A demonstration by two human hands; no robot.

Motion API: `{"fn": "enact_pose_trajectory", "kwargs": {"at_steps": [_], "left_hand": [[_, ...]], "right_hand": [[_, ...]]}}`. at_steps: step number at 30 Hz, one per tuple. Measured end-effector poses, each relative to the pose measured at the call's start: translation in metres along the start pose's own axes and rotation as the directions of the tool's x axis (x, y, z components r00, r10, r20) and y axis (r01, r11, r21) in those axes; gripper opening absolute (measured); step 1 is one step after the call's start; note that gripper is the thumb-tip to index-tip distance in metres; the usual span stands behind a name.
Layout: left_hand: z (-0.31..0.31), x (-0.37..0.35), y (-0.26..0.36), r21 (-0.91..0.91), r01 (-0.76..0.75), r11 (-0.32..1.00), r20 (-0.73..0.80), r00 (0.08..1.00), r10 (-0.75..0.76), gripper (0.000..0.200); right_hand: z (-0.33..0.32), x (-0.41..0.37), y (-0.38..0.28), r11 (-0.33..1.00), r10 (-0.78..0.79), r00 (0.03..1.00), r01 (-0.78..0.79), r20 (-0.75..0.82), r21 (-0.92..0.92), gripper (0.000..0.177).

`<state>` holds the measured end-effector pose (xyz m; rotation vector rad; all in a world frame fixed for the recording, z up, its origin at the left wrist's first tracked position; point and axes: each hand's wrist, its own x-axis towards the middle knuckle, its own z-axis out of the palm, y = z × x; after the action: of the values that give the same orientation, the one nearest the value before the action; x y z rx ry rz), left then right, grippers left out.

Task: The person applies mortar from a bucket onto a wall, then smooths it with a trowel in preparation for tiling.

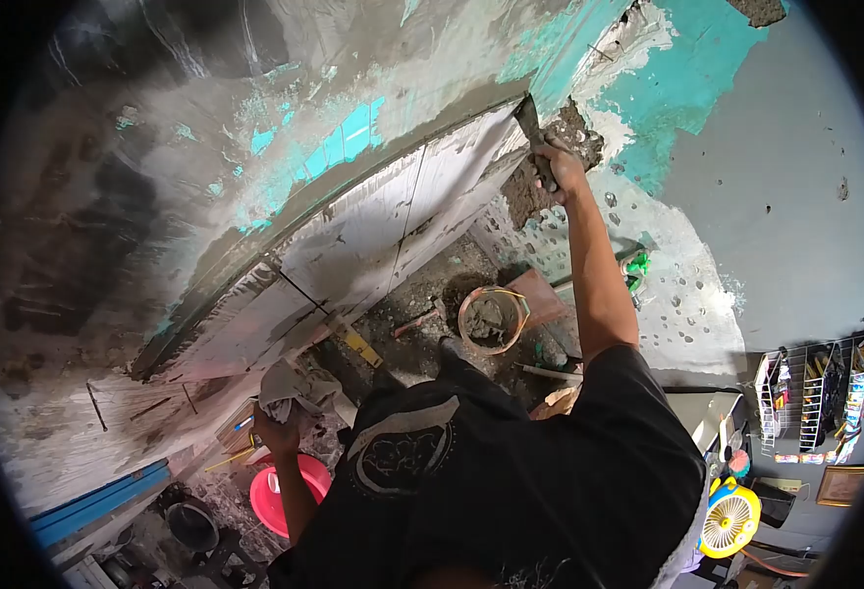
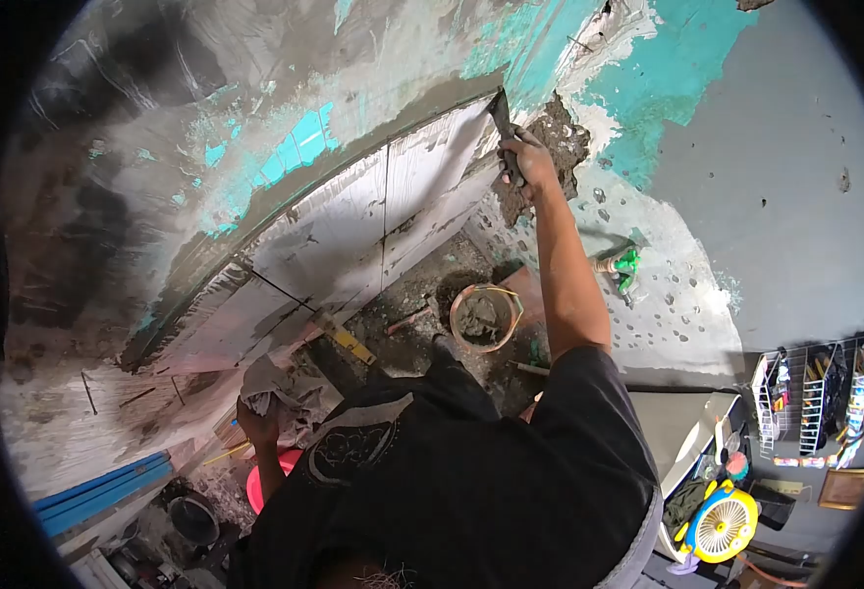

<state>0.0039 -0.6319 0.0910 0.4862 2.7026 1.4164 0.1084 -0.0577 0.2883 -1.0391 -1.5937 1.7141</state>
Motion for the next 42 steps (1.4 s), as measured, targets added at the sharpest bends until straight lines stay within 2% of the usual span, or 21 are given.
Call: {"fn": "enact_pose_trajectory", "kwargs": {"at_steps": [3,5,8,11,14,15,16,19,22,24,25,26,27,29,30,31,33,37,39,41,42], "left_hand": [[0.002,-0.002,-0.005,-0.040,-0.007,0.999,-0.041,0.999,0.005,0.042],[0.006,-0.005,-0.008,-0.056,0.010,0.998,-0.044,0.999,-0.013,0.043],[0.009,-0.005,-0.010,-0.029,0.039,0.999,0.015,0.999,-0.039,0.044],[0.011,0.000,-0.013,0.001,0.024,1.000,0.051,0.998,-0.024,0.046],[0.013,0.005,-0.014,-0.035,0.022,0.999,0.042,0.999,-0.021,0.046],[0.012,0.006,-0.007,-0.045,0.024,0.999,0.031,0.999,-0.023,0.046],[0.010,0.007,-0.001,-0.056,0.024,0.998,0.022,0.999,-0.023,0.046],[0.010,0.007,0.001,0.009,0.029,1.000,0.054,0.998,-0.029,0.046],[0.012,0.004,-0.004,0.028,0.016,0.999,0.037,0.999,-0.017,0.046],[0.011,0.003,0.005,0.053,-0.005,0.999,0.039,0.999,0.003,0.044],[0.011,0.003,0.009,0.066,-0.016,0.998,0.040,0.999,0.013,0.044],[0.013,0.003,0.011,0.079,-0.026,0.997,0.030,0.999,0.024,0.043],[0.015,0.002,0.011,0.092,-0.036,0.995,0.021,0.999,0.034,0.042],[0.017,0.002,0.019,0.083,-0.034,0.996,0.020,0.999,0.032,0.041],[0.018,0.001,0.024,0.060,-0.021,0.998,0.026,0.999,0.020,0.041],[0.018,0.001,0.031,0.038,-0.009,0.999,0.035,0.999,0.007,0.041],[0.022,-0.003,0.045,0.041,0.015,0.999,0.013,1.000,-0.015,0.041],[0.036,-0.009,0.036,0.126,0.008,0.992,0.018,1.000,-0.010,0.042],[0.045,-0.011,0.048,0.021,0.018,1.000,-0.005,1.000,-0.018,0.044],[0.058,-0.011,0.053,0.010,0.022,1.000,-0.039,0.999,-0.022,0.046],[0.060,-0.013,0.051,0.061,0.026,0.998,-0.047,0.999,-0.023,0.047]], "right_hand": [[0.022,-0.029,0.000,0.986,-0.001,0.995,0.017,0.100,-0.166,0.025],[0.053,-0.075,-0.006,0.957,0.156,0.982,-0.122,0.110,-0.263,0.029],[0.093,-0.133,-0.006,0.968,0.201,0.958,-0.162,0.206,-0.192,0.034],[0.090,-0.144,0.012,0.986,0.158,0.904,-0.169,0.398,-0.008,0.038],[0.067,-0.136,0.015,0.954,0.042,0.945,-0.135,0.324,0.268,0.038],[0.049,-0.115,0.030,0.925,-0.140,0.914,-0.017,0.381,0.379,0.037],[0.044,-0.106,0.029,0.904,-0.152,0.952,0.025,0.266,0.427,0.038],[0.015,-0.049,0.057,0.824,-0.279,0.934,0.112,0.225,0.556,0.044],[0.025,-0.020,0.063,0.861,-0.312,0.950,0.289,-0.014,0.419,0.043],[0.023,0.007,0.083,0.879,-0.471,0.882,0.472,-0.026,0.064,0.046],[0.027,0.012,0.083,0.832,-0.546,0.838,0.541,-0.010,-0.119,0.048],[0.033,0.018,0.082,0.609,-0.761,0.648,0.702,-0.023,-0.369,0.049],[0.035,0.025,0.084,0.571,-0.761,0.648,0.686,0.023,-0.451,0.048],[0.043,0.044,0.087,0.372,-0.861,0.505,0.708,0.062,-0.600,0.049],[0.044,0.049,0.090,0.443,-0.813,0.577,0.700,0.077,-0.560,0.049],[0.046,0.062,0.103,0.349,-0.860,0.501,0.715,0.096,-0.606,0.046],[0.041,0.076,0.133,0.413,-0.769,0.627,0.634,0.121,-0.654,0.044],[0.027,0.045,0.156,0.449,-0.709,0.695,0.580,0.124,-0.680,0.041],[0.016,0.025,0.171,0.459,-0.789,0.613,0.624,0.033,-0.632,0.040],[0.005,0.011,0.187,0.672,-0.684,0.710,0.527,-0.165,-0.520,0.034],[-0.003,0.012,0.188,0.732,-0.630,0.765,0.524,-0.137,-0.436,0.031]]}}
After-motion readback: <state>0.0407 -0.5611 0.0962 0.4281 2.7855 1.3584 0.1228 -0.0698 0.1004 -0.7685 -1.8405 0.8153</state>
